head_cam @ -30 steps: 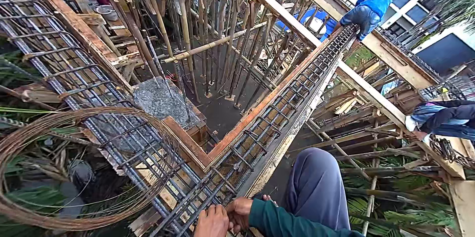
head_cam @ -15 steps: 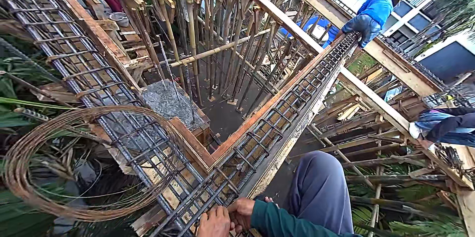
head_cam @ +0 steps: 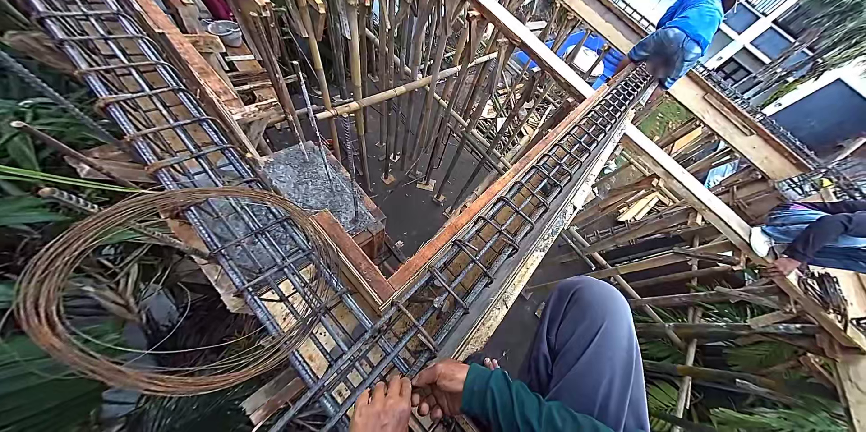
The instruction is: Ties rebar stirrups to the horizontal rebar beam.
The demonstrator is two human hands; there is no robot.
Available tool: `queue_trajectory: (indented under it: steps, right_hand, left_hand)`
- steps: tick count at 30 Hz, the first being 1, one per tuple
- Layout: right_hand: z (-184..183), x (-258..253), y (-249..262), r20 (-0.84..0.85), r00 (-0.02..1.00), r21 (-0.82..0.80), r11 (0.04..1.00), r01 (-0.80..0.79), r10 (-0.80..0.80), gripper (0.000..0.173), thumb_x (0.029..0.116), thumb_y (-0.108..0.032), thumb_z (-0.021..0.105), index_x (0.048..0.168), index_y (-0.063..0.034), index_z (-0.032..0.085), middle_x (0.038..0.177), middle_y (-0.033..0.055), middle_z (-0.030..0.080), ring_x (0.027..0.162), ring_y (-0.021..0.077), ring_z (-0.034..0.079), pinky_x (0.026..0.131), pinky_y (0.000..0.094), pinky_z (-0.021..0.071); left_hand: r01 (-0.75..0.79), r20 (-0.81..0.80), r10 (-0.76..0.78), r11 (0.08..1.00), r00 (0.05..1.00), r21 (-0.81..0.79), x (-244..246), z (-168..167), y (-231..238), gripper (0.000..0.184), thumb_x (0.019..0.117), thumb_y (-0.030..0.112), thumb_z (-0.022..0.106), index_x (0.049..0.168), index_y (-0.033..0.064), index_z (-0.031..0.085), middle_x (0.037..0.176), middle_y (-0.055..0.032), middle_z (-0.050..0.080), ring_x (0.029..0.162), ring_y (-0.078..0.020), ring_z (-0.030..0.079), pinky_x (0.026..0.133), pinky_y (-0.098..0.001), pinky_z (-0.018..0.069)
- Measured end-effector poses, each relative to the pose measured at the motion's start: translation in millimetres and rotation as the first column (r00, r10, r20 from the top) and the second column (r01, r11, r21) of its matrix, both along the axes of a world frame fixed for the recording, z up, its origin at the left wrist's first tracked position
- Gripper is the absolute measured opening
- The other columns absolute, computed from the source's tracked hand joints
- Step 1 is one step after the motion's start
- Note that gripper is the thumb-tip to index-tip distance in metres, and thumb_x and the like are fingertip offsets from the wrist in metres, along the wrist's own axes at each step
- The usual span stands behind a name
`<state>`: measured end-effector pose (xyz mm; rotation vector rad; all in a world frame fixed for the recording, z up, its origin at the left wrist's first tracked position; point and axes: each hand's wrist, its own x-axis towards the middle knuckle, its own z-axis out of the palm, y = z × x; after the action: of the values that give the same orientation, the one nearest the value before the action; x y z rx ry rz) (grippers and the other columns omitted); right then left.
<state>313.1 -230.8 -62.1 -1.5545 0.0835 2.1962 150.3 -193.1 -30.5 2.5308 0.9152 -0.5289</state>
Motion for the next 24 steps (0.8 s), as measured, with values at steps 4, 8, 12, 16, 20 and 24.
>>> queue_trajectory:
  steps: [4,8,12,16,20,24]
  right_hand:
    - [2.4,-2.4,10.5,0.113,0.987,-0.03,0.993,-0.115,0.118,0.02,0.1076,-0.017,0.044,0.099,-0.0086,0.059,0.068,-0.0021,0.058,0.047,0.0052,0.05,0.042,0.0204,0.0407]
    - [2.0,-2.0,14.7,0.174,0.955,-0.021,0.971,-0.24,0.24,0.021,0.1073,-0.018,0.045,0.094,-0.0097,0.059,0.067,-0.0032,0.057,0.047,0.005,0.049,0.043,0.0212,0.0397]
    - [-2.3,-3.0,14.1,0.196,0.943,-0.017,0.962,-0.271,0.269,0.024,0.1071,-0.02,0.046,0.09,-0.0097,0.058,0.065,-0.0023,0.059,0.047,0.0063,0.051,0.043,0.0231,0.0407]
    - [-6.7,-0.2,13.5,0.2,0.933,0.011,0.951,-0.309,0.3,0.025,0.1069,-0.022,0.046,0.095,-0.0081,0.063,0.067,-0.0022,0.061,0.049,0.007,0.051,0.046,0.0239,0.0415]
    - [-4.3,-0.1,15.6,0.194,0.932,-0.005,0.95,-0.311,0.306,0.032,0.1107,-0.025,0.039,0.092,-0.0073,0.059,0.065,-0.0009,0.06,0.047,0.0078,0.052,0.045,0.0237,0.0414]
    - [1.0,2.7,16.4,0.162,0.944,-0.005,0.956,-0.292,0.289,0.025,0.1082,-0.019,0.042,0.095,-0.0068,0.059,0.068,-0.0008,0.061,0.048,0.0068,0.052,0.044,0.0227,0.0414]
  left_hand:
    - [0.017,0.144,-0.033,0.994,0.989,0.107,-12.2,-8.7,1.6,0.031,0.091,0.003,0.064,0.121,0.0042,0.074,0.116,-0.0187,0.074,0.103,-0.0411,0.071,0.083,-0.0554,0.0552]
    - [0.009,0.082,-0.015,0.998,0.997,0.065,-5.0,0.7,-3.4,0.03,0.0957,0.001,0.057,0.123,-0.0017,0.071,0.116,-0.0229,0.072,0.108,-0.0435,0.069,0.088,-0.0566,0.0538]
    - [-0.045,-0.18,0.017,0.988,0.984,-0.151,14.2,22.8,-3.1,0.038,0.1023,0.0,0.046,0.138,-0.0084,0.056,0.135,-0.0282,0.062,0.127,-0.0449,0.059,0.103,-0.0579,0.0453]
    - [-0.205,-0.323,0.082,0.907,0.943,-0.368,25.1,31.1,19.4,0.048,0.1084,0.03,0.04,0.144,0.0027,0.056,0.144,-0.0209,0.059,0.135,-0.0372,0.054,0.11,-0.0564,0.0417]
    - [-0.348,-0.391,0.167,0.82,0.905,-0.454,32.8,25.2,38.8,0.054,0.1103,0.045,0.035,0.126,0.0042,0.067,0.131,-0.0207,0.066,0.125,-0.037,0.063,0.101,-0.058,0.0497]
    - [-0.419,-0.414,0.22,0.766,0.883,-0.487,30.6,18.3,49.0,0.044,0.1077,0.04,0.047,0.126,0.0054,0.067,0.13,-0.0194,0.067,0.125,-0.0354,0.063,0.102,-0.0571,0.0492]
